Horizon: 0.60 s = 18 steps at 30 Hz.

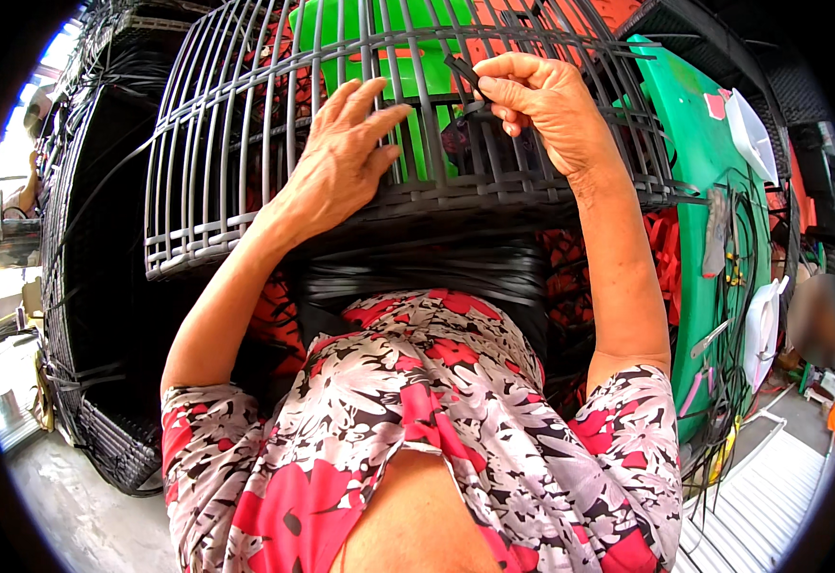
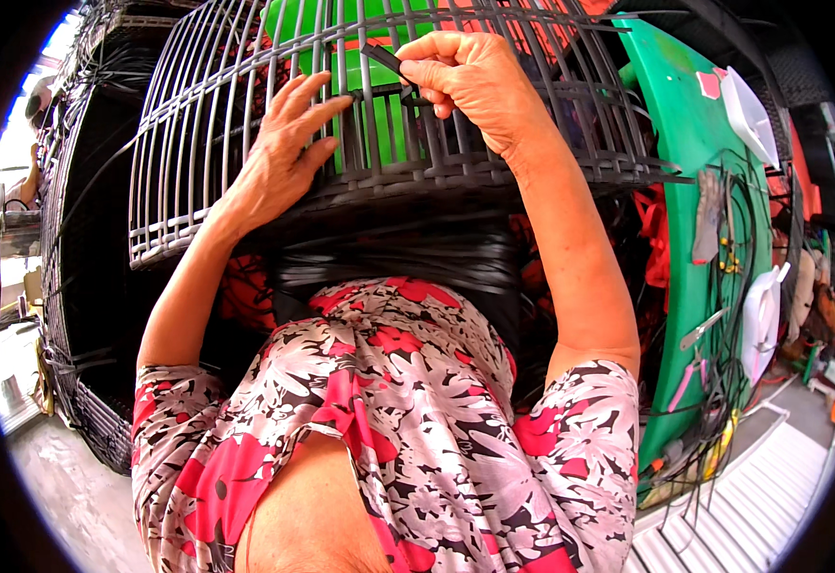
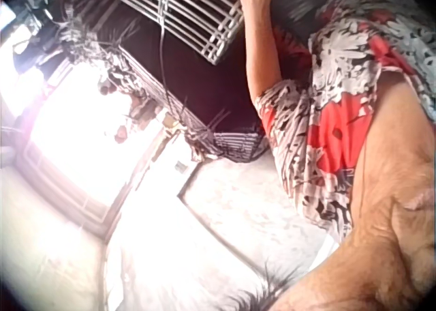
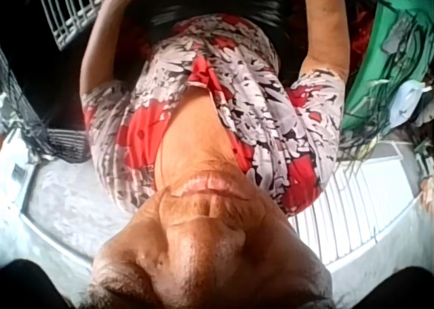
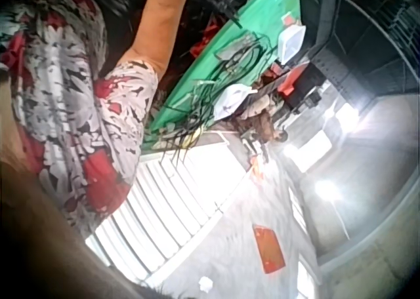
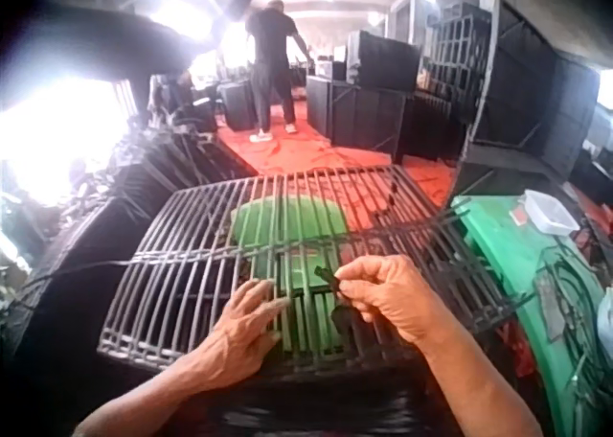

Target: The person weaves black plastic strips through the frame of a wicker furniture piece, pulling the strips tight and securing them by hand while rotating the object to reach different sections.

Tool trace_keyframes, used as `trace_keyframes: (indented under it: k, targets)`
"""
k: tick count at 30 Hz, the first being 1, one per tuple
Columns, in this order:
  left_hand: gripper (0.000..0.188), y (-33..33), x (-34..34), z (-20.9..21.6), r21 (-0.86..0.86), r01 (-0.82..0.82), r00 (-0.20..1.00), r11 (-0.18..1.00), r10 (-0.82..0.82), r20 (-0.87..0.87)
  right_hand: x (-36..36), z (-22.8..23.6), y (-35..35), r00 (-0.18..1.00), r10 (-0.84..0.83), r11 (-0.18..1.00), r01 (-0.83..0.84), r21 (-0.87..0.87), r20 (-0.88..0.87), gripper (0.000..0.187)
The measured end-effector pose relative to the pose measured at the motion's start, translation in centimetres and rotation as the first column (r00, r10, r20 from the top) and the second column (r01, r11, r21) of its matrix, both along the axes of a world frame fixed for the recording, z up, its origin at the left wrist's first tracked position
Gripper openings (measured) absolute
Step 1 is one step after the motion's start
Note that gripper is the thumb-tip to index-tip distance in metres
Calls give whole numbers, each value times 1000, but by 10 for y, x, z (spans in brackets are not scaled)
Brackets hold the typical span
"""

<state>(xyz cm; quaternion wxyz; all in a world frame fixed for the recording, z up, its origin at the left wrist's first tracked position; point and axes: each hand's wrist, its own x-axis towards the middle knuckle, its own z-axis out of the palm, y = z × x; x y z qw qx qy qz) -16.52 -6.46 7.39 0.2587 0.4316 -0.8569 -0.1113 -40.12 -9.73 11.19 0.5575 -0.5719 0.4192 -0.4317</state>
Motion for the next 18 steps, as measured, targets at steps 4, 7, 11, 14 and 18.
trace_keyframes:
  k: [4, 7, 11, 14, 18]
  targets:
    - [36, 18, 13, 8, -36, -98, 995, 995, 98, -5, -5, -5, -1, 995, 79, 997, -80, 9, 57, 16]
    - [29, 28, 24, 8, 12, -132, 991, 991, 131, 8, -4, -4, 1, 996, 53, 997, -56, 44, 71, 16]
    - [27, 41, 29, 10, 110, -170, 985, 979, 172, -4, -2, -9, 1, 996, 39, 998, -43, 45, 81, 15]
    - [28, 46, 33, 8, 129, -169, 985, 977, 173, -16, 1, -10, 1, 996, 47, 999, -48, 13, 75, 14]
    - [28, 46, 31, 7, 115, -171, 985, 979, 173, -12, 8, -7, 6, 1000, 22, 999, -22, -45, 5, 17]
